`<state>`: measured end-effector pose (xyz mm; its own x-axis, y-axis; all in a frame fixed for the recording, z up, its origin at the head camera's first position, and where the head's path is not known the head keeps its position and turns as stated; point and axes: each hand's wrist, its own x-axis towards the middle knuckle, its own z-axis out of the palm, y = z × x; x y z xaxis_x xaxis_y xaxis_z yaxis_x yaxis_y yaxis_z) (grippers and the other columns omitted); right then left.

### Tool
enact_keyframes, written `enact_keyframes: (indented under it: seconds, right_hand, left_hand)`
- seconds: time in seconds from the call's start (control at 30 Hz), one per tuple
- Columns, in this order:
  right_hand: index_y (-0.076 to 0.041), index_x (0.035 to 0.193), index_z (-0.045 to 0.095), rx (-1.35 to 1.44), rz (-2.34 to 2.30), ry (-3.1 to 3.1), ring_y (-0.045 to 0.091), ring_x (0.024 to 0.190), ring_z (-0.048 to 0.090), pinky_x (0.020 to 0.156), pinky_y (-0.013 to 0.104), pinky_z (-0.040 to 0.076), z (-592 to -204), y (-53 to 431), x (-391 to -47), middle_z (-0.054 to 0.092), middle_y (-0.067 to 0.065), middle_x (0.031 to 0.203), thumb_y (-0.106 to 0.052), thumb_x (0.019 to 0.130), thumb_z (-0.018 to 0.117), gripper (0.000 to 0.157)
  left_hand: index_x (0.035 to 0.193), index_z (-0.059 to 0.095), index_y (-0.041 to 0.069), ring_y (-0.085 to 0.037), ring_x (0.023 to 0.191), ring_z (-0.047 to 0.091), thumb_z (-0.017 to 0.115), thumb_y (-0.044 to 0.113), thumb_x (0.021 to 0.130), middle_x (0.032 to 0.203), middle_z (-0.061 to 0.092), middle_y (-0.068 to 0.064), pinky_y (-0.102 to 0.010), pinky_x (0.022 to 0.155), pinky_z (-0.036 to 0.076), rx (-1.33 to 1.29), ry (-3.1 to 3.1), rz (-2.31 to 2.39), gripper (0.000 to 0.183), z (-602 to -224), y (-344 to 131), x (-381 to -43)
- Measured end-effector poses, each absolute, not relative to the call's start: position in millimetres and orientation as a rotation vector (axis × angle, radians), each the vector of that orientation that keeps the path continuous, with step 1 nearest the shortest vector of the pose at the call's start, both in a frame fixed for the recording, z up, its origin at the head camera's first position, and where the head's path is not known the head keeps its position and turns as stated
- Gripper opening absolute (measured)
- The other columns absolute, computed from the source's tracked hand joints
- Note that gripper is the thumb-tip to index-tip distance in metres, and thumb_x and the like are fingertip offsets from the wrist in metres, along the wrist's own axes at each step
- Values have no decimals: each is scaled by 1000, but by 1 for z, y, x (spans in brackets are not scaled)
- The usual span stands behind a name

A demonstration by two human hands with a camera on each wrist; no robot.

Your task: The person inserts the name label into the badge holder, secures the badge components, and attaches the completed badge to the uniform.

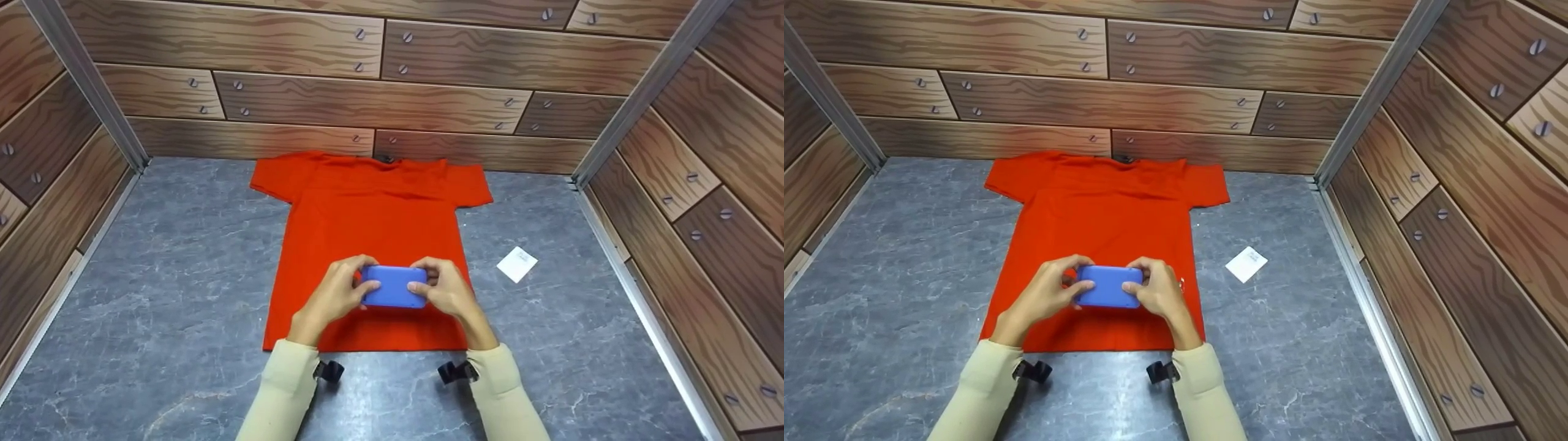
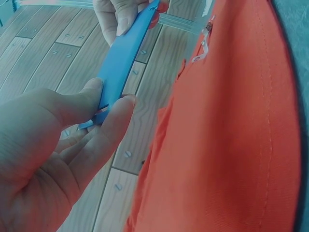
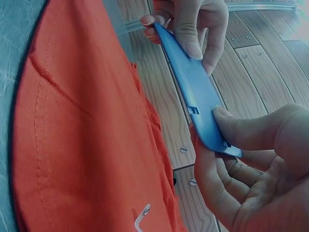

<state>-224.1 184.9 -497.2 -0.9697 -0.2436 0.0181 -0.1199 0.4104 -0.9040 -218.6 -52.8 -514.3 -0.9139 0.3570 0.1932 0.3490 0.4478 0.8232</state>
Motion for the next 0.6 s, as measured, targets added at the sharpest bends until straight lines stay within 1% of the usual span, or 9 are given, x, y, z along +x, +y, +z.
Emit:
enact_keyframes:
  seconds: [0.17,0.37,0.5,0.6]
  right_hand:
    - [9,112,70,-348,-1603,2538,16,74,68,70,23,59,-499,186,-224,74,28,101,6,88,74,25]
    - [8,114,70,-388,-1579,2547,21,79,70,76,32,62,-498,187,-225,74,28,104,8,89,72,25]
    - [6,114,71,-410,-1553,2563,24,83,70,80,37,63,-497,188,-224,73,27,106,9,89,70,25]
    - [6,114,71,-405,-1545,2557,24,83,70,80,37,62,-497,188,-224,73,27,106,8,89,70,25]
  left_hand:
    - [127,64,7,-11,62,63,74,17,95,110,68,-13,-21,57,59,650,2664,1511,35,-515,-53,-218]
    - [127,63,9,-11,62,63,74,17,95,111,68,-13,-22,57,59,664,2631,1534,35,-515,-53,-218]
    - [125,62,10,-13,61,64,74,18,95,105,67,-13,-23,56,60,674,2619,1556,34,-515,-53,-217]
    - [125,62,10,-16,61,65,74,19,95,101,66,-13,-23,56,60,674,2614,1565,33,-516,-53,-217]
